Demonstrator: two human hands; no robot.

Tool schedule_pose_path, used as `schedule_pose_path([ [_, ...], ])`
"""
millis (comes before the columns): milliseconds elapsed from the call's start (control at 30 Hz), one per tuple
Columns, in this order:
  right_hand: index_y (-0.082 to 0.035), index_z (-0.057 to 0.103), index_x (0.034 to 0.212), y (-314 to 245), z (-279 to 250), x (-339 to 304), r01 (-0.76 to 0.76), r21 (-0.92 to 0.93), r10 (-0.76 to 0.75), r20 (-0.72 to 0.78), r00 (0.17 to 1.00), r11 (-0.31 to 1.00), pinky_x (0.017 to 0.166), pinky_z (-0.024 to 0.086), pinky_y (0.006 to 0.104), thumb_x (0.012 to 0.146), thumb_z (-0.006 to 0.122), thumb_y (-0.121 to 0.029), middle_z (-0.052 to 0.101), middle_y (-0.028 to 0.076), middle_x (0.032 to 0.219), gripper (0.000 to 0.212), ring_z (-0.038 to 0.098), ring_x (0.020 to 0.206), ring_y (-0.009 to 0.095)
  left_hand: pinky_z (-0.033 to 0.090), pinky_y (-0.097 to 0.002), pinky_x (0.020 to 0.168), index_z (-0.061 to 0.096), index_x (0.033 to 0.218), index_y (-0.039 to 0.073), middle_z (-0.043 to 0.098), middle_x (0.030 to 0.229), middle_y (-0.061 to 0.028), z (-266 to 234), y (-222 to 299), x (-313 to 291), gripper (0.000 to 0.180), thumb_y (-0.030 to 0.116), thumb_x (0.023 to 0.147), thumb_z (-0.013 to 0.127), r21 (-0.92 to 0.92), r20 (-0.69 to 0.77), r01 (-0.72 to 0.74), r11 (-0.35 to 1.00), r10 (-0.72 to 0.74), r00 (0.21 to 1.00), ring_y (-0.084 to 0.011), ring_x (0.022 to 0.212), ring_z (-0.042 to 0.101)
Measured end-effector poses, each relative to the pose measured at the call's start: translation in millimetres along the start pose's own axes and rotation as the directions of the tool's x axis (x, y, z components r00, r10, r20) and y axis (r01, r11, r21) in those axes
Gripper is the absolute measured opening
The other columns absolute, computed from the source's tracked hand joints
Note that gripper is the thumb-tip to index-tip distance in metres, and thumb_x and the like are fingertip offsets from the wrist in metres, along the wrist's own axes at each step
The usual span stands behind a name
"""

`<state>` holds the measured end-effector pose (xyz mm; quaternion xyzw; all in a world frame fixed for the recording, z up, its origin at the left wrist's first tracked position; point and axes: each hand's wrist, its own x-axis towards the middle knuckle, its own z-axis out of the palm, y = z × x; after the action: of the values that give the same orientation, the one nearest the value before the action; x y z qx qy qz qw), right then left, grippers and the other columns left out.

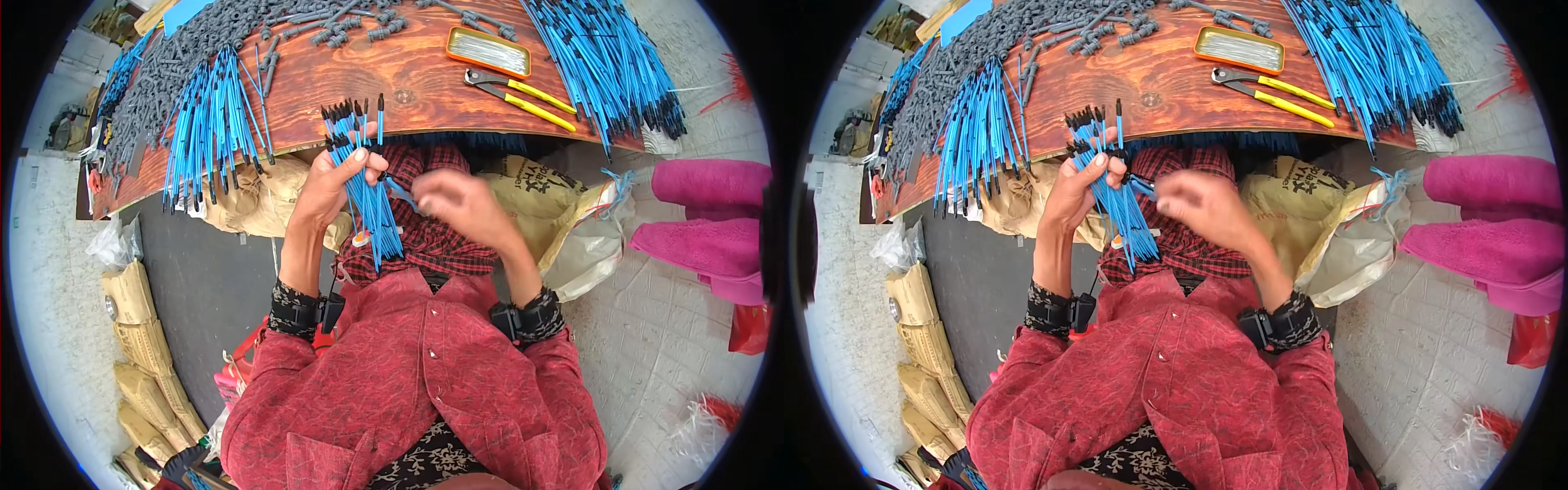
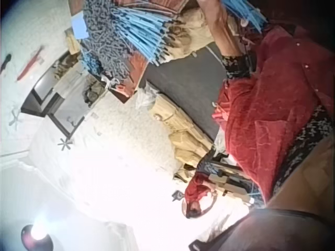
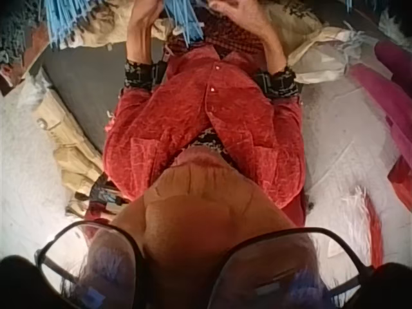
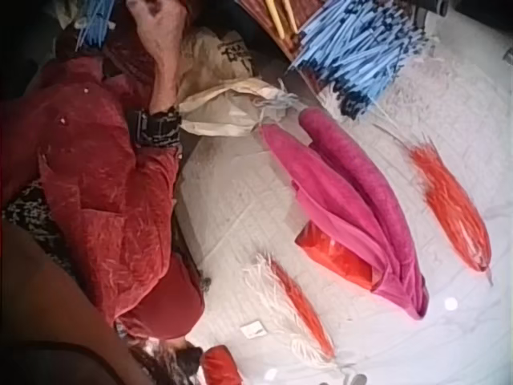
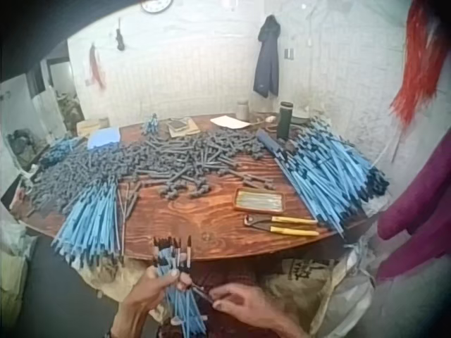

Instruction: Assembling small blue plastic components onto bundles of wires at a manufacturing workbench.

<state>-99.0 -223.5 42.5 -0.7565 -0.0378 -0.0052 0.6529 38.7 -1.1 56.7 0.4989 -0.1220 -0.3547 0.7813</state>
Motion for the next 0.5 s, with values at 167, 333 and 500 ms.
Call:
schedule_pose_path([
  [167,-0.004,0.043,0.148,-18,9,35,0.248,0.038,-0.25,0.055,0.967,0.968,0.1,0.048,0.0348,0.071,0.091,-0.027,0.062,0.009,0.12,0.094,0.057,0.118,0.018,0.056,-0.0324,0.078,0.057,0.132,-0.002,0.073,0.102,-0.0159,23,5,-20,0.046,0.014,0.092,0.073,0.015,0.13,0.046,0.999,-0.047,0.99,-0.0162,0.083,0.068],
  [333,-0.001,0.061,0.101,37,78,25,-0.088,0.239,0.057,0.134,0.989,0.967,0.08,0.049,0.0302,0.078,0.087,-0.027,0.053,0.0,0.09,0.044,0.054,0.088,0.015,0.059,-0.0293,0.076,0.057,0.129,0.0,0.073,0.111,-0.0179,26,5,-24,0.04,0.011,0.093,0.071,-0.047,0.153,0.152,0.987,-0.143,0.978,-0.016,0.084,0.071],
  [500,0.0,0.059,0.117,43,64,35,-0.194,0.289,0.098,0.314,0.944,0.938,0.087,0.052,0.0321,0.088,0.078,-0.031,0.064,0.006,0.107,0.047,0.062,0.103,0.02,0.059,-0.0268,0.075,0.052,0.141,-0.001,0.074,0.109,-0.0149,35,1,-18,0.048,0.013,0.097,0.066,0.08,0.053,0.153,0.985,-0.157,0.986,-0.0129,0.085,0.071],
])
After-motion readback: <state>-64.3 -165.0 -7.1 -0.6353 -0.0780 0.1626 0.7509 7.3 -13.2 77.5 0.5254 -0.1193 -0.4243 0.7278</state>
